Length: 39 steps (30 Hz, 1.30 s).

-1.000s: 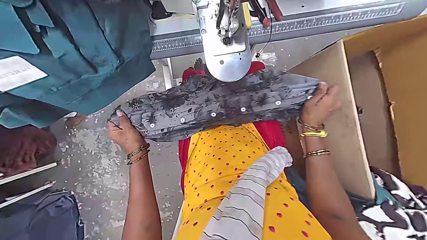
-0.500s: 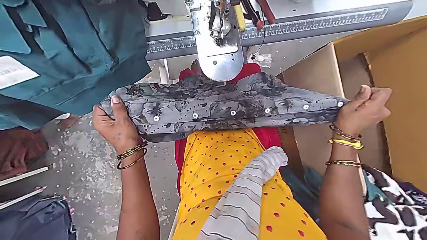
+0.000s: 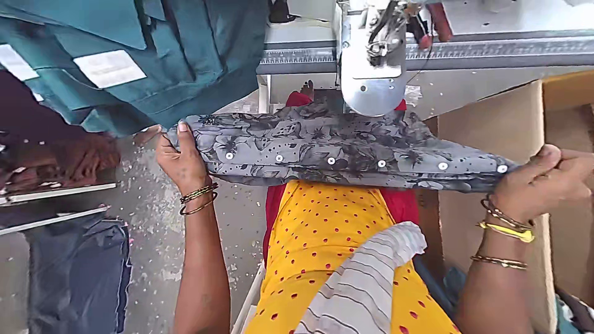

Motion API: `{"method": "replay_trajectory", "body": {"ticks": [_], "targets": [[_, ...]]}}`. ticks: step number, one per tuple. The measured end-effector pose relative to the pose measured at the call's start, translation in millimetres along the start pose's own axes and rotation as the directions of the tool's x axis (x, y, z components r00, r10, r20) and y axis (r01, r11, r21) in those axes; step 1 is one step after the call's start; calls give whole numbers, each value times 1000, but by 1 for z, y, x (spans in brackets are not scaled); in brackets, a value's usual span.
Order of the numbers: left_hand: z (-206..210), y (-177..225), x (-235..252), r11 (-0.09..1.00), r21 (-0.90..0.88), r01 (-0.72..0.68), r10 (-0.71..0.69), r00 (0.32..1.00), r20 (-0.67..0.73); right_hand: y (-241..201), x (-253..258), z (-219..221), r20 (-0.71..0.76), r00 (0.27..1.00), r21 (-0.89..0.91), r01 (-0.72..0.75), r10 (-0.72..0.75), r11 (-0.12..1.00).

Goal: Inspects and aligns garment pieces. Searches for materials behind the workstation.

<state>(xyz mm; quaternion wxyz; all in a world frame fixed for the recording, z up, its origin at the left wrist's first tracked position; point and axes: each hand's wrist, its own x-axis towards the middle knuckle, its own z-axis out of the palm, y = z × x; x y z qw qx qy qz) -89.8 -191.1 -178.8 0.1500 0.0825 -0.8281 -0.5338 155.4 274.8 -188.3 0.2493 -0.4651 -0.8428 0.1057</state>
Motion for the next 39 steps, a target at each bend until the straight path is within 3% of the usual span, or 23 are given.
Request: {"method": "replay_trajectory", "body": {"ticks": [14, 28, 31, 34, 36, 38, 39], "targets": [[-11, 1, -1, 995, 96, 16, -12, 999, -45, 10, -4, 25, 89, 996, 15, 11, -13, 1000], [-9, 26, 3, 999, 24, -47, 47, 998, -30, 10, -5, 30, 153, 988, 23, -37, 33, 999], [-2, 39, 2, 999, 0, -40, 40, 998, -46, 13, -4, 31, 101, 994, 58, -36, 30, 998], [9, 52, -3, 998, 0, -62, 62, 995, -81, 5, -3, 29, 68, 997, 272, -62, 45, 960], [31, 66, -19, 994, 21, -105, 105, 994, -9, -8, -10, 31, 129, 992, 553, -78, 7, 829], [64, 81, -54, 980, -36, -196, 200, 956, 215, -39, -32, 28, 357, 926, 700, -181, -120, 691], [80, 88, -78, 967, -102, -234, 255, 893, 371, -61, -45, 27, 465, 855, 729, -224, -229, 647]]}}
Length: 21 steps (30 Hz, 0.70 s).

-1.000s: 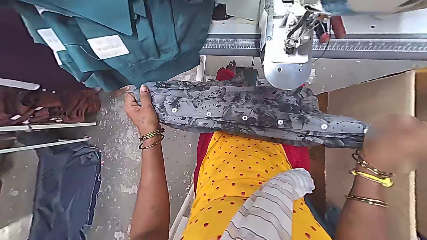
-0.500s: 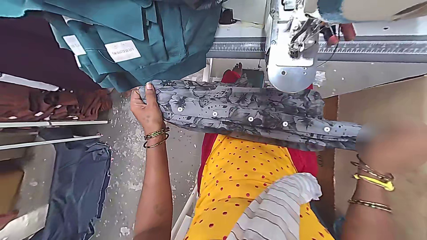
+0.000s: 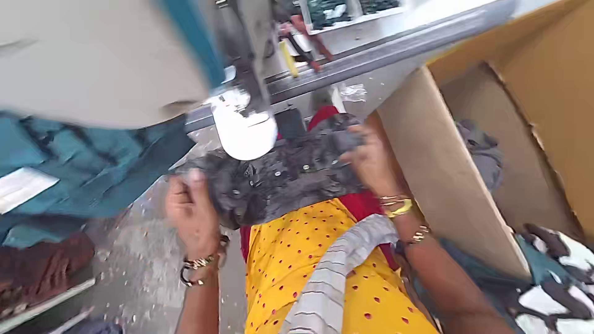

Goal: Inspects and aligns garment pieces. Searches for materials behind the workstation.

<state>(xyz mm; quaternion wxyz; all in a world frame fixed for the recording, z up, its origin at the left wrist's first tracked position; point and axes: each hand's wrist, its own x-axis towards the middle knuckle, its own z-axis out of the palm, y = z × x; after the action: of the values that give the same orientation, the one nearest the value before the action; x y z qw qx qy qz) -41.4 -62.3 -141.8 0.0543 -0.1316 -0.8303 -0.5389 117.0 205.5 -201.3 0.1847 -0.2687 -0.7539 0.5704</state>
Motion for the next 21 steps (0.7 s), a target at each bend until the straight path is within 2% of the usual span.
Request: {"method": "replay_trajectory", "body": {"ticks": [1, 2, 3, 4, 5, 6, 7, 8, 9, 10, 11, 12, 13, 14, 15, 16, 17, 18, 19, 20, 21], "targets": [[24, 14, -15, 996, -64, -58, 69, 981, 180, -11, -8, 20, 207, 978, 31, -28, 21, 999], [46, 31, -31, 982, -143, -120, 162, 927, 339, -25, -16, 35, 402, 914, -1, -52, 48, 999], [62, 50, -46, 955, -231, -184, 273, 850, 450, -46, -23, 42, 523, 845, -68, -86, 109, 994], [72, 69, -57, 916, -315, -250, 385, 768, 512, -67, -28, 45, 551, 810, -140, -147, 201, 979], [76, 84, -61, 867, -390, -309, 487, 690, 536, -83, -28, 42, 534, 794, -194, -218, 289, 957], [76, 96, -61, 826, -443, -349, 556, 632, 539, -72, -28, 39, 442, 875, -156, -142, 197, 978], [73, 104, -57, 804, -466, -369, 590, 596, 545, -51, -22, 32, 278, 960, -130, -11, 47, 991], [71, 108, -50, 790, -476, -385, 611, 558, 562, -47, -11, 11, 94, 995, -131, 41, -28, 991], [71, 107, -41, 775, -483, -408, 632, 502, 590, -55, -5, -22, -94, 990, -155, 88, -104, 984], [74, 103, -32, 766, -507, -396, 643, 443, 625, -62, -4, -57, -316, 926, -208, 146, -207, 967], [80, 96, -23, 756, -559, -341, 655, 386, 650, -69, -10, -93, -490, 832, -242, 158, -261, 957], [87, 88, -19, 755, -593, -280, 656, 348, 670, -72, -17, -126, -639, 709, -259, 166, -298, 951], [92, 81, -18, 767, -600, -228, 641, 327, 695, -71, -20, -156, -766, 556, -276, 168, -322, 946], [97, 74, -19, 782, -597, -178, 620, 317, 717, -65, -17, -186, -861, 366, -315, 161, -353, 936], [102, 68, -22, 797, -590, -131, 598, 312, 738, -51, -16, -214, -887, 231, -388, 98, -400, 917], [106, 62, -24, 809, -579, -96, 578, 302, 758, -31, -17, -237, -881, 160, -455, -26, -445, 890], [111, 56, -25, 821, -566, -74, 561, 285, 777, -8, -21, -256, -875, 191, -474, -158, -444, 866], [115, 53, -24, 835, -547, -66, 543, 263, 797, 15, -31, -270, -866, 280, -490, -306, -415, 816], [122, 51, -22, 840, -540, -60, 538, 232, 811, 28, -49, -281, -844, 448, -504, -474, -295, 722], [129, 52, -21, 840, -541, -54, 540, 194, 819, 26, -72, -289, -794, 601, -541, -623, -97, 565], [135, 54, -20, 837, -545, -47, 544, 162, 823, 6, -95, -291, -723, 676, -588, -709, 140, 390]]}}
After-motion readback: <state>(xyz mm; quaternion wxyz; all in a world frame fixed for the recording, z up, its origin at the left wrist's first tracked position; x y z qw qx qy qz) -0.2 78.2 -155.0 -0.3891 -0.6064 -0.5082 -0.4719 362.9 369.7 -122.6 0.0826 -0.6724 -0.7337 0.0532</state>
